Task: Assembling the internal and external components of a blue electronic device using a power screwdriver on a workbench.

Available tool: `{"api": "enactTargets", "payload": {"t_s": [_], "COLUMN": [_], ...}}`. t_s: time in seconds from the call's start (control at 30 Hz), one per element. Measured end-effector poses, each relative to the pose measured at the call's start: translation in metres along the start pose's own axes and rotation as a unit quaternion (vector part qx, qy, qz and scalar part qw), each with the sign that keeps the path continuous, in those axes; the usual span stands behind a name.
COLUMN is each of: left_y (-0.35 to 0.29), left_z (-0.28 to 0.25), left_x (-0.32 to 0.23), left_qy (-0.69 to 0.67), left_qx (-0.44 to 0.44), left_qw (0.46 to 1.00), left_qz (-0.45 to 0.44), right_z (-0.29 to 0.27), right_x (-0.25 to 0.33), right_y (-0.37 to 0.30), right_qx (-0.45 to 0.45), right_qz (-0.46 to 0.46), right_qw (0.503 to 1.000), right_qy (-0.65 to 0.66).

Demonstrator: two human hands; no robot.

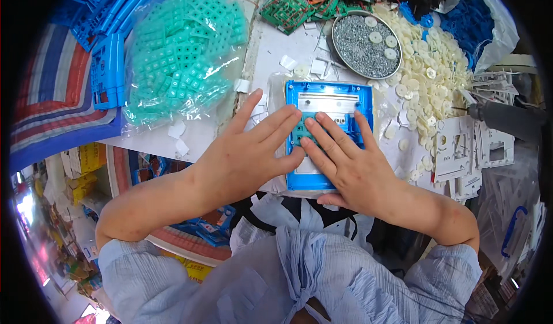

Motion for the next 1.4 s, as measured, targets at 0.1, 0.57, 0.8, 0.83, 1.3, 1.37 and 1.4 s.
{"api": "enactTargets", "payload": {"t_s": [0.1,0.57,0.8,0.83,1.3,1.37,1.4], "left_y": [0.008,0.075,0.046,0.042,0.029,-0.003,-0.01], "left_z": [-0.02,-0.002,-0.071,-0.076,-0.05,-0.033,-0.02], "left_x": [0.014,0.213,0.171,0.159,0.015,0.017,0.012], "left_qy": [-0.093,-0.052,-0.187,-0.205,-0.141,-0.173,-0.185], "left_qx": [0.024,-0.037,-0.424,-0.47,-0.323,-0.32,-0.309], "left_qw": [0.995,0.906,0.835,0.819,0.935,0.924,0.922], "left_qz": [0.008,-0.418,-0.297,-0.258,-0.043,-0.115,-0.14], "right_z": [0.002,0.011,0.012,0.01,-0.016,-0.025,-0.026], "right_x": [0.005,0.002,-0.001,0.001,-0.055,-0.062,-0.066], "right_y": [0.001,-0.003,-0.004,-0.004,0.022,0.017,0.014], "right_qx": [0.004,-0.044,-0.067,-0.068,-0.171,-0.205,-0.204], "right_qz": [0.007,-0.012,-0.013,-0.011,0.087,0.05,0.033], "right_qw": [1.0,0.998,0.994,0.994,0.482,0.467,0.474], "right_qy": [-0.021,0.047,0.085,0.079,0.855,0.859,0.856]}}
Point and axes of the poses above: each hand's wrist, its own y-axis towards the middle knuckle, its own z-axis out of the palm, x = y × z, the point moved 4 cm from there along y, towards the middle knuckle, and after that the axes turned 7 degrees about z, right-handed, at the moved point
